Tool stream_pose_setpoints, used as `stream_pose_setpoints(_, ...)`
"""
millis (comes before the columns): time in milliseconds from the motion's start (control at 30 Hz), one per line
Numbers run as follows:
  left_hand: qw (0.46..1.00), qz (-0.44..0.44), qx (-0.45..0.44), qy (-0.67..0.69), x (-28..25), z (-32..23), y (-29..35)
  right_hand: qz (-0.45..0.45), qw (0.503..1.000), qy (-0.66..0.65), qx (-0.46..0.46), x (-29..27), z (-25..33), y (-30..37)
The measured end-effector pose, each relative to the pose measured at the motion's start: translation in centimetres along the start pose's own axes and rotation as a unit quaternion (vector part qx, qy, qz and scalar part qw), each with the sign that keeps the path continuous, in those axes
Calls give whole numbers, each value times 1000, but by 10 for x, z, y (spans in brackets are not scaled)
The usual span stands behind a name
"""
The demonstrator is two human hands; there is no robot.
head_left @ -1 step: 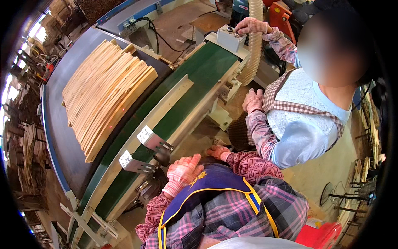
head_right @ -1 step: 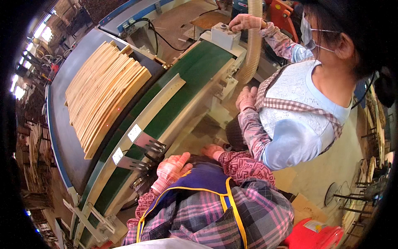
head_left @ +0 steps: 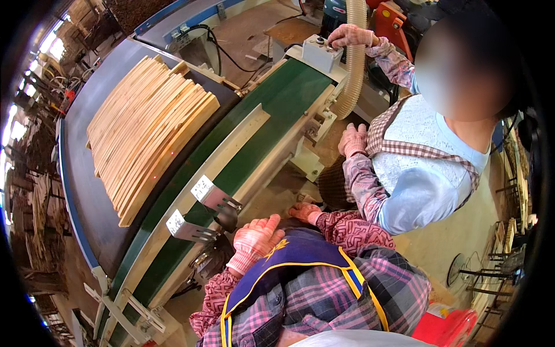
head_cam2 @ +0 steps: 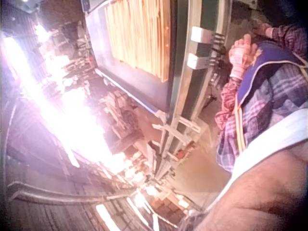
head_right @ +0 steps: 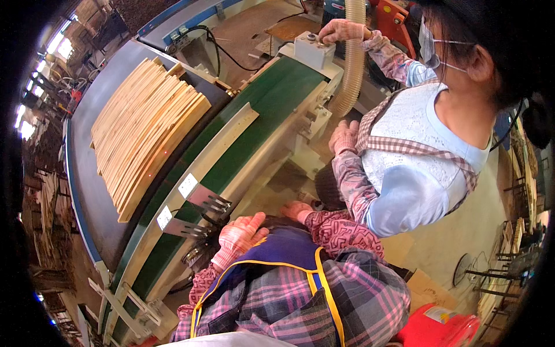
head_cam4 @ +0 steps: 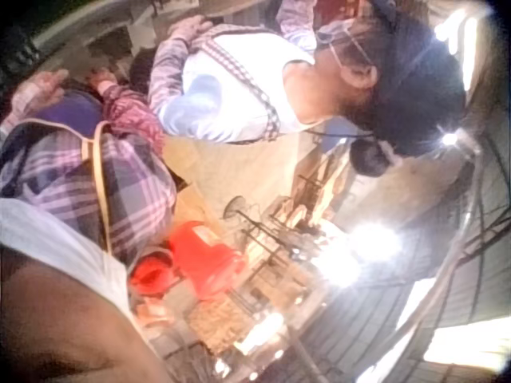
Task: The person gathers stacks of thin wooden slats from a metal table and places them onto a conveyor belt. They then walk to a control panel, open the door, and adjust internal settings. The person returns to the conveyor to monitor the wood as it moves through the machine.
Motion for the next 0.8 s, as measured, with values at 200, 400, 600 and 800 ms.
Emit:
stream_pose_setpoints(200,1000,-5,0,9,-1,1,1,9,996,-57,70,-24,15,13)
stream_pose_setpoints(400,1000,-1,5,17,5,0,0,-25,1000,11,-14,0,-3,5)
stream_pose_setpoints(600,998,56,-20,-4,8,1,-2,-45,997,56,-36,-5,4,5)
stream_pose_setpoints(800,999,50,-18,-2,8,1,-2,-43,998,35,-41,-13,8,8)
Point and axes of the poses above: each hand's wrist, its own y-axis away from the middle knuckle, its own x-axis out of the palm, z = x × y, the point moved 6 cm from there along -y, towards the middle knuckle, and after that the axes turned 8 degrees about -z, right-handed, at the moved point
